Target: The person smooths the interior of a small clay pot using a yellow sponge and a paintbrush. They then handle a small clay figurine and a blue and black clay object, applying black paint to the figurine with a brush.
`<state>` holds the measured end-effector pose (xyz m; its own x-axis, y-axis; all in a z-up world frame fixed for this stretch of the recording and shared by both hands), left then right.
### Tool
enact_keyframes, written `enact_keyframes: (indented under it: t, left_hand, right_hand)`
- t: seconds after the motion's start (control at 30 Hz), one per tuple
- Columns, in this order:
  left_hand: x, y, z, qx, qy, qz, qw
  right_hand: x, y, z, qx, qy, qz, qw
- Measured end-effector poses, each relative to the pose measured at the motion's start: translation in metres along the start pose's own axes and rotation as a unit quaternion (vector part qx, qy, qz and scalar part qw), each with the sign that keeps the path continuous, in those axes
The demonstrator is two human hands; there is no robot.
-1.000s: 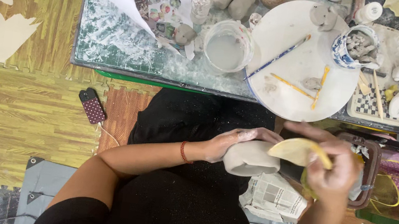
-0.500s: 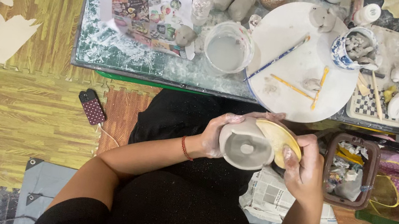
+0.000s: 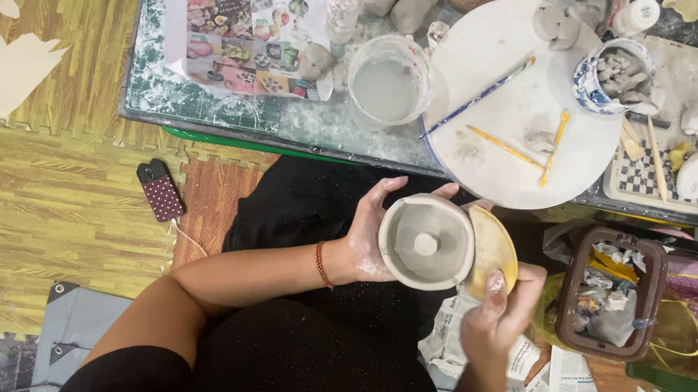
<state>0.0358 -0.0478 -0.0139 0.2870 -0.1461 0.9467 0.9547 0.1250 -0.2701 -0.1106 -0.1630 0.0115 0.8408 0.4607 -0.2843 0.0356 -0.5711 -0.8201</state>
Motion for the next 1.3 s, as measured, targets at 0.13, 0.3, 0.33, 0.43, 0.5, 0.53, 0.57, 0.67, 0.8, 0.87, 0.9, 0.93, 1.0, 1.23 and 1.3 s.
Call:
enact_keyframes:
  t: [0.13,0.3,0.33,0.43,0.5,0.53,0.57,0.67,0.8,0.87,0.9,0.93,1.0,1.23,1.3]
  left_hand:
    - [0.005,0.003,-0.002,0.03,-0.024,0.042,0.998]
    - [0.018,0.008,0.003,0.031,-0.08,0.095,0.992]
    - [0.019,0.008,0.003,0.044,-0.077,0.093,0.992]
    - [0.024,0.012,0.002,0.078,-0.059,0.085,0.992]
    - [0.027,0.016,0.002,0.092,-0.034,0.078,0.992]
    - [0.031,0.015,0.002,0.094,-0.038,0.069,0.993]
    - [0.034,0.013,0.003,0.096,-0.041,0.059,0.993]
    - [0.045,0.004,0.008,0.074,-0.071,0.032,0.994]
    - [0.045,0.004,0.009,0.11,-0.048,-0.054,0.991]
    - [0.046,0.006,0.011,0.107,-0.088,-0.022,0.99]
    - [0.046,0.007,0.013,0.106,-0.107,-0.007,0.989]
    - [0.046,0.009,0.013,0.122,-0.095,-0.014,0.988]
    - [0.048,0.011,0.014,0.155,-0.068,-0.029,0.985]
    - [0.074,0.017,0.019,0.165,-0.067,0.028,0.984]
    - [0.076,0.016,0.019,0.191,-0.032,-0.011,0.981]
  right_hand:
    - [0.026,0.013,0.026,-0.023,0.168,-0.052,0.984]
    - [0.058,-0.018,0.029,-0.11,0.19,-0.124,0.968]
    - [0.066,-0.025,0.024,-0.124,0.17,-0.136,0.968]
    - [0.077,-0.031,0.02,-0.158,0.1,-0.129,0.974]
    - [0.072,-0.024,0.032,-0.166,0.043,-0.057,0.983]
    - [0.069,-0.019,0.038,-0.174,0.057,-0.03,0.983]
    - [0.067,-0.016,0.042,-0.181,0.071,-0.003,0.981]
    - [0.07,-0.022,0.03,-0.255,0.154,-0.027,0.954]
    - [0.069,-0.039,0.017,-0.179,0.101,-0.104,0.973]
    - [0.066,-0.034,0.024,-0.176,0.067,-0.05,0.981]
    - [0.066,-0.026,0.028,-0.174,0.05,-0.022,0.983]
    - [0.067,-0.018,0.032,-0.2,0.037,-0.057,0.977]
    - [0.07,-0.002,0.041,-0.25,0.011,-0.126,0.96]
    - [0.062,-0.011,0.037,-0.257,0.058,-0.159,0.952]
    - [0.057,-0.019,0.022,-0.231,0.154,-0.178,0.944]
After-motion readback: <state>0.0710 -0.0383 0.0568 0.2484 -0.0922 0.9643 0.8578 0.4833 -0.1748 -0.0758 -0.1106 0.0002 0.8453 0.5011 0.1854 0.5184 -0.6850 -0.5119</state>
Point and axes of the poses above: each hand's wrist, its own z-axis away from the middle knuckle, its own x-axis out of the palm, y = z × x, the point moved 5 cm from there along -z, towards the middle knuckle, and after that the axes turned 12 degrees about y, right-handed, at the moved point
